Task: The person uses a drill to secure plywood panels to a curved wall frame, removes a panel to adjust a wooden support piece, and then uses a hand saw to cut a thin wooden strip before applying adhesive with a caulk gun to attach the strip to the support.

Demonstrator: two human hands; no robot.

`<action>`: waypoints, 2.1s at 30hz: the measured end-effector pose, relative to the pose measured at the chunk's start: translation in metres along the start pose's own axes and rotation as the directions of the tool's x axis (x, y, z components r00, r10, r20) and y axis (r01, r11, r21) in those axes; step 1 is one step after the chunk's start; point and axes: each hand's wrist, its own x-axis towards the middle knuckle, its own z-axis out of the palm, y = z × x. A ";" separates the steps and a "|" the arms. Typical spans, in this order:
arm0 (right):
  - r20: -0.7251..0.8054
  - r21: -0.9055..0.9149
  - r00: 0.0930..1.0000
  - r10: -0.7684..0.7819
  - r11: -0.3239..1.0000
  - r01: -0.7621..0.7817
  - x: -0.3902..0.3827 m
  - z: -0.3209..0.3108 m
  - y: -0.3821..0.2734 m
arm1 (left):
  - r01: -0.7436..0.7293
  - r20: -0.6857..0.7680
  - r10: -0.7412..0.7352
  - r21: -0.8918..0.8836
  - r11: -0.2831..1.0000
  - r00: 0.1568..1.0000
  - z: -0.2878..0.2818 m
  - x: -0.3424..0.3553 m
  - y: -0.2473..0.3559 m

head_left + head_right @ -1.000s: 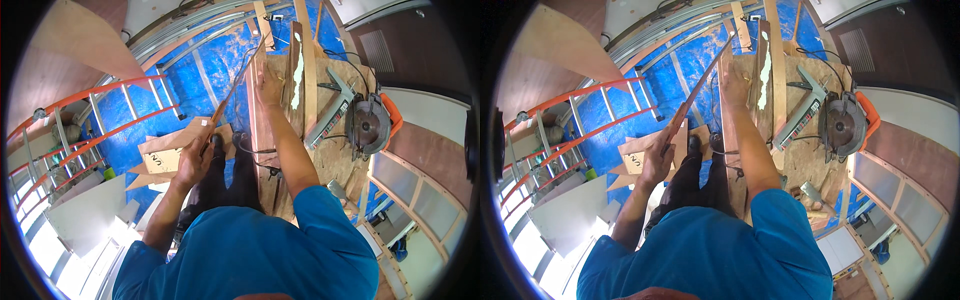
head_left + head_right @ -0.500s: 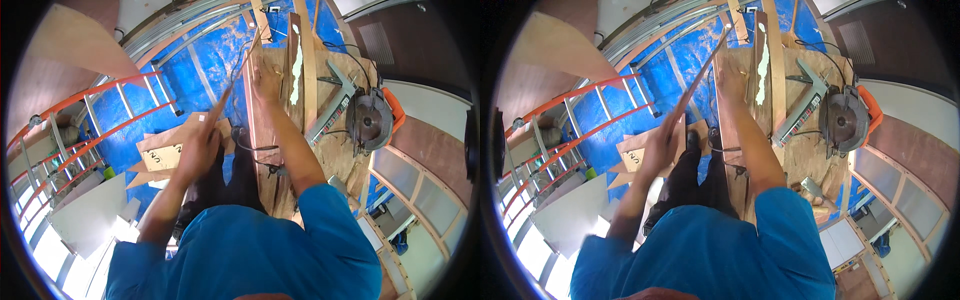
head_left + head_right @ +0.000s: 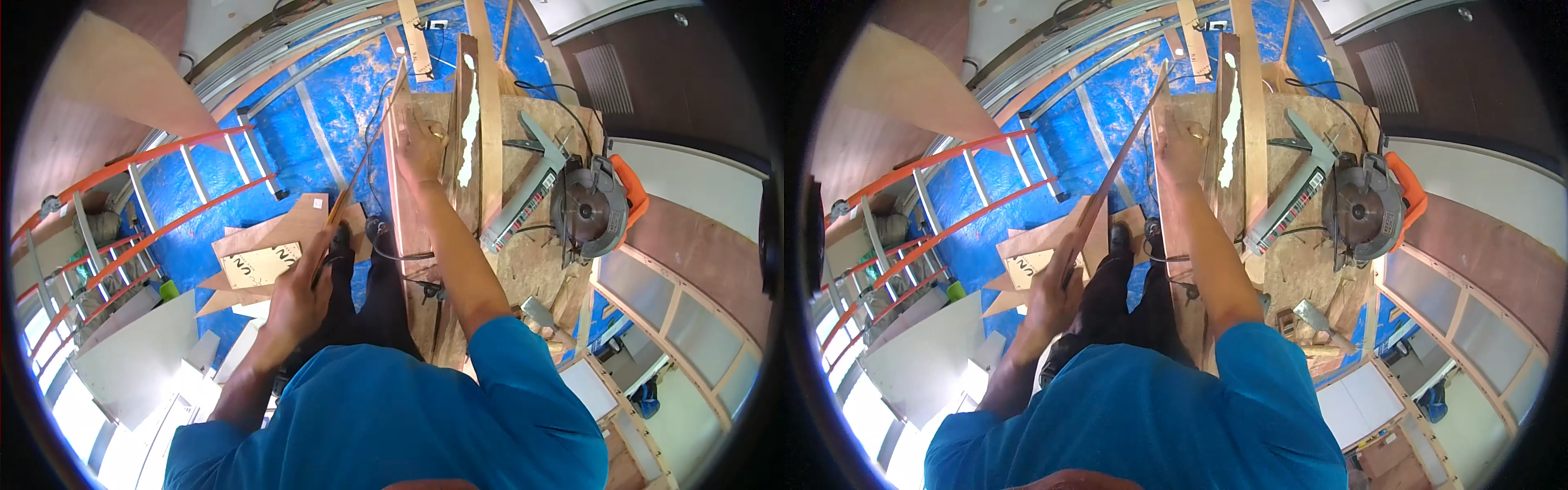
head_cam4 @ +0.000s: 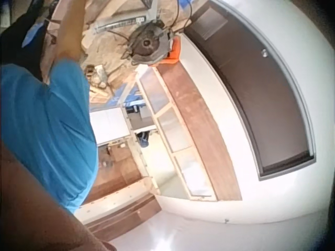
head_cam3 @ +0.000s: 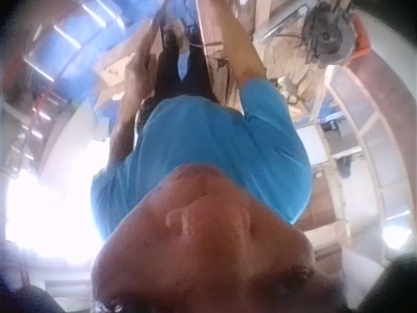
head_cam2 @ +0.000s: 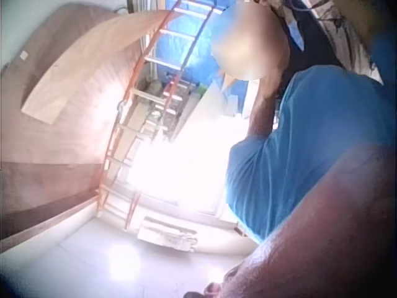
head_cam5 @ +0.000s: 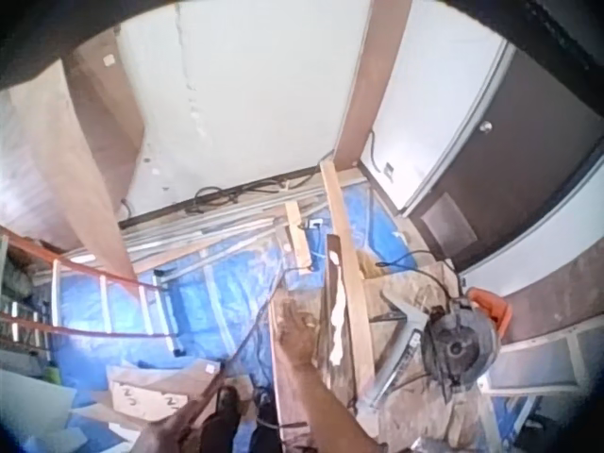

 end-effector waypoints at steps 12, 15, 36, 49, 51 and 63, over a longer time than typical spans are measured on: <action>-0.029 0.089 0.999 0.022 0.996 -0.019 0.014 0.007 0.006 | 0.122 0.042 -0.122 0.002 0.993 0.992 0.044 0.090 0.000; -0.069 0.193 0.993 0.096 0.978 -0.081 0.010 -0.003 -0.003 | 0.032 0.046 -0.032 -0.011 0.999 0.998 -0.010 -0.020 0.009; -0.063 0.065 0.998 -0.015 0.998 0.019 -0.003 0.002 0.002 | 0.015 0.015 -0.014 -0.050 0.999 1.000 0.016 0.024 -0.029; 0.003 0.095 0.996 0.089 0.992 -0.089 -0.005 -0.007 -0.003 | -0.002 -0.001 0.002 -0.050 0.999 1.000 -0.019 -0.061 -0.005; -0.054 0.045 0.998 -0.018 0.999 0.021 -0.002 -0.003 0.004 | 0.019 0.020 -0.019 -0.019 1.000 1.000 -0.010 -0.051 -0.017; -0.076 0.079 0.997 0.021 0.997 -0.015 -0.001 -0.003 -0.007 | 0.056 -0.010 -0.056 -0.076 0.996 0.998 0.035 0.010 -0.046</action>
